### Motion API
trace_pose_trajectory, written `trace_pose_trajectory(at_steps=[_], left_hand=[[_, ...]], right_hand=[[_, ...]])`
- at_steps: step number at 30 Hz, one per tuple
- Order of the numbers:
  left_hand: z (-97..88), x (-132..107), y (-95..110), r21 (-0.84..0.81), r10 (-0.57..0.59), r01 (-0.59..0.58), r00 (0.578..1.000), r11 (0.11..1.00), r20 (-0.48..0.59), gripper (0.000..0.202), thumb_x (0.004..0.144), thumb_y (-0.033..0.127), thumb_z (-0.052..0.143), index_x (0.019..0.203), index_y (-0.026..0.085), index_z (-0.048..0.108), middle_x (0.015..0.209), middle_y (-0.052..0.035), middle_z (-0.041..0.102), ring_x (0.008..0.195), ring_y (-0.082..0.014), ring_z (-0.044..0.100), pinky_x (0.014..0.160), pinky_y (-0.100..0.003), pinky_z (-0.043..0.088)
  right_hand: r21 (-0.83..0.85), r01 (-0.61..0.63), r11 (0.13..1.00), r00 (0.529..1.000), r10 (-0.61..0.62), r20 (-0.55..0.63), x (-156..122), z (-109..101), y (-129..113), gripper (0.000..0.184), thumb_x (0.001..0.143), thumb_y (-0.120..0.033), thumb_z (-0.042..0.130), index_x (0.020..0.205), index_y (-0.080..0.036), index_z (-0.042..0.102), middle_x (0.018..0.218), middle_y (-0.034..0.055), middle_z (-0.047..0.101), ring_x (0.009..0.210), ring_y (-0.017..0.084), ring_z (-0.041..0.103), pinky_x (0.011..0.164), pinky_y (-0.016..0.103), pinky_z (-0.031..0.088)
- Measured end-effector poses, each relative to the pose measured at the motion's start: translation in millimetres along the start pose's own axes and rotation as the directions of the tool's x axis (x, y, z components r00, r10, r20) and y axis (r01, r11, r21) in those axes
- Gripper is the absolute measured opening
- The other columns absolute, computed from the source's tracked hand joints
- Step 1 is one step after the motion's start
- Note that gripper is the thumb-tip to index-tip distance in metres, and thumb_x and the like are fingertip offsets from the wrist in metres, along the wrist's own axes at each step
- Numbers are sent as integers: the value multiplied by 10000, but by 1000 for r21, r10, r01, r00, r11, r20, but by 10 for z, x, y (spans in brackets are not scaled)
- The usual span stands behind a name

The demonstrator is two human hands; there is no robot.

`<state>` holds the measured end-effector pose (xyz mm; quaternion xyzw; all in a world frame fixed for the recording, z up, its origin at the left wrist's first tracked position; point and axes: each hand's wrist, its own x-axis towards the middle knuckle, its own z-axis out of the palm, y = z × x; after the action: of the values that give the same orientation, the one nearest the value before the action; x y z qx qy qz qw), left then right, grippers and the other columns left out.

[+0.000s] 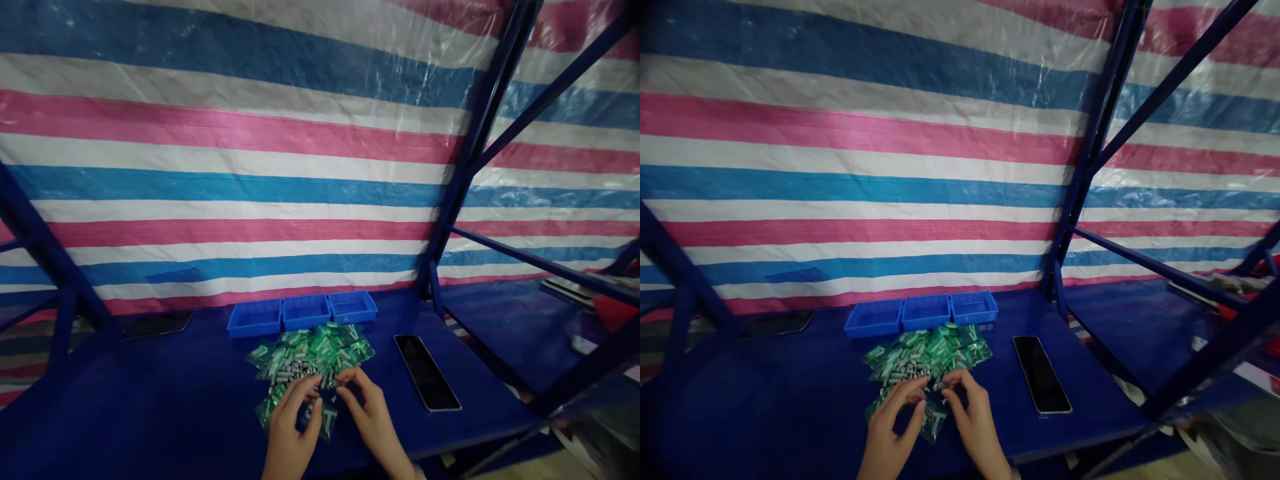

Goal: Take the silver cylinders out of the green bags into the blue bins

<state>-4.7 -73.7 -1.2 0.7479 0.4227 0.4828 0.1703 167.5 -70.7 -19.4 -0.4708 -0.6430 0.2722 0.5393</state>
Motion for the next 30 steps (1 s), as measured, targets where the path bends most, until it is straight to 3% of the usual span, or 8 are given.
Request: trace_pose_trajectory(at_steps=[6, 10, 13, 15, 18, 23, 27, 30], left_hand=[[48, -6, 114, -298, -244, 248, 968, 922, 52, 256, 847, 255, 603, 1078, 221, 709, 1024, -86, 740, 883, -220, 719, 803, -310, 593], [88, -66, 109, -520, -463, 504, 859, 690, 219, 311, 790, 353, 688, 1036, 170, 735, 1006, -117, 759, 913, -268, 722, 826, -344, 591], [67, -91, 128, -622, -540, 537, 815, 570, 208, 356, 751, 385, 735, 1035, 171, 738, 1019, -119, 758, 954, -287, 713, 854, -362, 582], [33, -92, 159, -618, -543, 505, 827, 603, 145, 357, 754, 380, 735, 1055, 187, 734, 1046, -114, 752, 964, -282, 712, 875, -364, 577], [1, -77, 224, -514, -465, 414, 885, 751, 32, 308, 799, 341, 690, 1074, 209, 728, 1097, -106, 736, 1015, -274, 697, 902, -351, 570], [41, -55, 252, -227, -154, 138, 986, 964, -56, 255, 856, 229, 588, 1072, 228, 723, 1098, -93, 727, 1037, -250, 681, 900, -355, 569], [41, -48, 76, -65, -81, 74, 991, 995, -111, 257, 864, 203, 568, 1078, 236, 707, 1063, -74, 737, 994, -235, 697, 864, -338, 580], [33, -52, -120, 26, -34, 40, 982, 999, -186, 223, 861, 209, 569, 1030, 232, 714, 1000, -59, 752, 937, -229, 714, 829, -328, 589]], right_hand=[[35, 52, 998, 998, -50, -49, 25, 48, -351, 72, 856, -165, 609, 912, -199, 638, 778, 6, 608, 722, 160, 582, 664, 241, 456], [5, 164, 986, 984, -164, 73, 87, 14, -476, 84, 863, -149, 614, 897, -211, 660, 824, 18, 599, 780, 166, 576, 722, 260, 456], [38, 146, 989, 985, -148, 87, 132, 9, -471, 82, 852, -140, 625, 880, -211, 656, 825, 18, 602, 786, 167, 570, 716, 258, 451], [103, 51, 993, 998, -54, 29, 152, 34, -405, 63, 822, -150, 661, 843, -205, 639, 771, 3, 594, 733, 157, 558, 675, 247, 442], [303, -127, 944, 991, 135, -3, 138, 135, -245, 130, 767, -198, 730, 811, -198, 608, 705, -21, 575, 647, 137, 542, 609, 229, 434], [590, -222, 776, 970, 238, 51, 4, 327, -21, 186, 773, -285, 742, 854, -195, 601, 813, 28, 671, 758, 178, 641, 665, 251, 490], [447, -162, 880, 982, 189, -15, 122, 169, 75, 146, 859, -297, 646, 961, -192, 652, 880, 60, 711, 834, 210, 670, 754, 301, 515], [130, 27, 991, 987, -6, -158, 541, -117, 162, 207, 912, -297, 542, 1039, -202, 676, 1006, 82, 700, 917, 221, 654, 806, 328, 511]])
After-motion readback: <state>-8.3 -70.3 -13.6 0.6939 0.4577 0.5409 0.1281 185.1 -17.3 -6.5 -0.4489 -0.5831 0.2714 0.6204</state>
